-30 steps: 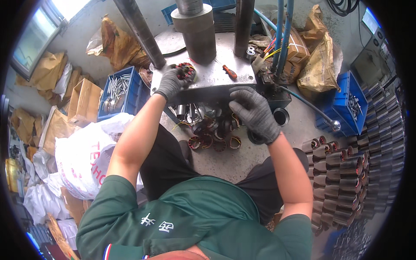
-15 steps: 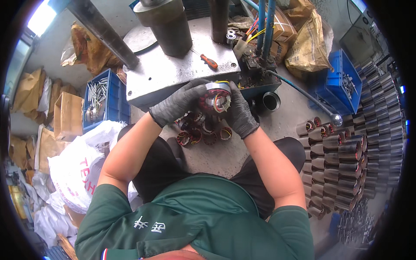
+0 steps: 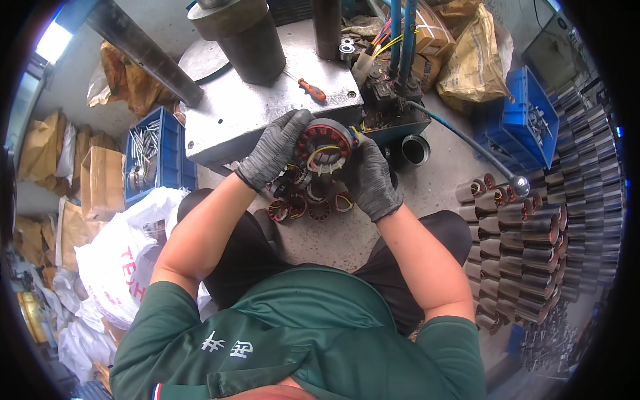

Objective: Using a hydraulic press to assemble metal cylindrical motor components.

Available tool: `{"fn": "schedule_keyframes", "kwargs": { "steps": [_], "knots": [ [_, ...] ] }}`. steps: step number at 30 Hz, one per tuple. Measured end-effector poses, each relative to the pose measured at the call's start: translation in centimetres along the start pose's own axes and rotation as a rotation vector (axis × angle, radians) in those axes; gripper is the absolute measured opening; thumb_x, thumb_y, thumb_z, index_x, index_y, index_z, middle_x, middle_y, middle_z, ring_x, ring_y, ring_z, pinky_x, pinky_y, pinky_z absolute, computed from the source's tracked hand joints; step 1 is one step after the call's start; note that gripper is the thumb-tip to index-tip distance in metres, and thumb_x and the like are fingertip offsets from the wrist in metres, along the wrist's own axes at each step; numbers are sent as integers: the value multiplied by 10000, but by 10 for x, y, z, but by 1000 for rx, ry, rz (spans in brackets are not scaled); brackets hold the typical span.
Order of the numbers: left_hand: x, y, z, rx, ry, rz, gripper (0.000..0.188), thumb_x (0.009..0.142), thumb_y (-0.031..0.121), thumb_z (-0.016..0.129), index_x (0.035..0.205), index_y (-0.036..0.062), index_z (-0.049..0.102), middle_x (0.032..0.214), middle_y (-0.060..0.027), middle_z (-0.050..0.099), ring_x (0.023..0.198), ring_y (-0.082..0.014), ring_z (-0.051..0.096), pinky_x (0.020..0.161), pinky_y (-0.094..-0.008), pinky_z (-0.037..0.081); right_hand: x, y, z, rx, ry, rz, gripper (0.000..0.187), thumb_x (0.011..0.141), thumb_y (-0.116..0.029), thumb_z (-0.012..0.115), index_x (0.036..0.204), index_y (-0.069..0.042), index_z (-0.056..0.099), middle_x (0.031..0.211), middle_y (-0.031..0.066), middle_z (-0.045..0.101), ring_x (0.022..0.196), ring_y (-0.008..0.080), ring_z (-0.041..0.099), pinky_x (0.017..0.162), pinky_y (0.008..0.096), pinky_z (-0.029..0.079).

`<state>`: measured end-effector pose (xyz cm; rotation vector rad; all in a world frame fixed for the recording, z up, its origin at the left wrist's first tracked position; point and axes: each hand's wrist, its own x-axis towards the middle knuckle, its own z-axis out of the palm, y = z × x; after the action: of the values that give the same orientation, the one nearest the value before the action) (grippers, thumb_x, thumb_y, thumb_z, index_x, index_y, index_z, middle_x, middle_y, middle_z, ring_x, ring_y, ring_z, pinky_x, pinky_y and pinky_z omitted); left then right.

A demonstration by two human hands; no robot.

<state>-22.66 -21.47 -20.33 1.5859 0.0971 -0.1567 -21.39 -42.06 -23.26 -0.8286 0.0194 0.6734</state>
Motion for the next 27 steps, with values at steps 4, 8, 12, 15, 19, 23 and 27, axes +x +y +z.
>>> {"fn": "schedule_keyframes", "kwargs": {
  "steps": [4,8,12,15,19,23,27],
  "knots": [
    [-1,3,7,314,68,97,513,1066,487,532,1144,4,686,990,-51,690,888,-111,598,861,-287,521,-9,3,7,190,14,11,560,1004,-502,545,1370,-79,577,1308,100,650,1202,279,637,1004,481,553],
    [4,-3,12,152,115,95,419,1068,397,566,1138,0,682,960,-51,688,873,-101,600,833,-283,525,-14,-2,12,188,-43,-32,556,974,-453,611,1375,-70,579,1327,106,645,1224,274,625,1028,469,534],
    [4,-5,12,-39,79,1,364,1058,365,593,1129,18,678,935,-25,668,856,-80,600,781,-270,526,-14,-10,9,184,-86,-183,560,949,-395,669,1379,-52,566,1267,125,664,1156,269,660,1008,423,551],
    [0,-3,15,230,-7,20,319,1023,305,648,1157,17,673,964,-37,686,880,-77,623,777,-265,536,-10,-11,1,44,-160,-281,567,912,-281,723,1400,-52,549,1296,120,648,1184,250,641,1000,408,544],
    [-6,0,19,395,-77,95,372,968,222,699,1249,-18,661,1025,-67,718,931,-125,655,847,-306,551,-10,-4,-5,-1,-72,-339,712,841,-127,784,1478,-55,474,1358,127,598,1244,232,586,1011,369,518],
    [-11,7,14,101,-121,-96,351,947,175,703,1225,-36,667,1001,-90,724,911,-140,663,843,-318,554,-15,-16,-5,-258,-169,-279,914,773,-116,869,1552,-72,393,1391,138,553,1274,235,552,1050,373,494],
    [-19,11,12,400,-43,55,329,901,156,701,1161,-45,686,1037,-164,710,978,-265,713,883,-396,565,-22,-27,-3,-383,-215,-238,1013,714,-127,928,1566,-88,382,1397,132,542,1280,234,546,1078,387,484]
  ]
}}
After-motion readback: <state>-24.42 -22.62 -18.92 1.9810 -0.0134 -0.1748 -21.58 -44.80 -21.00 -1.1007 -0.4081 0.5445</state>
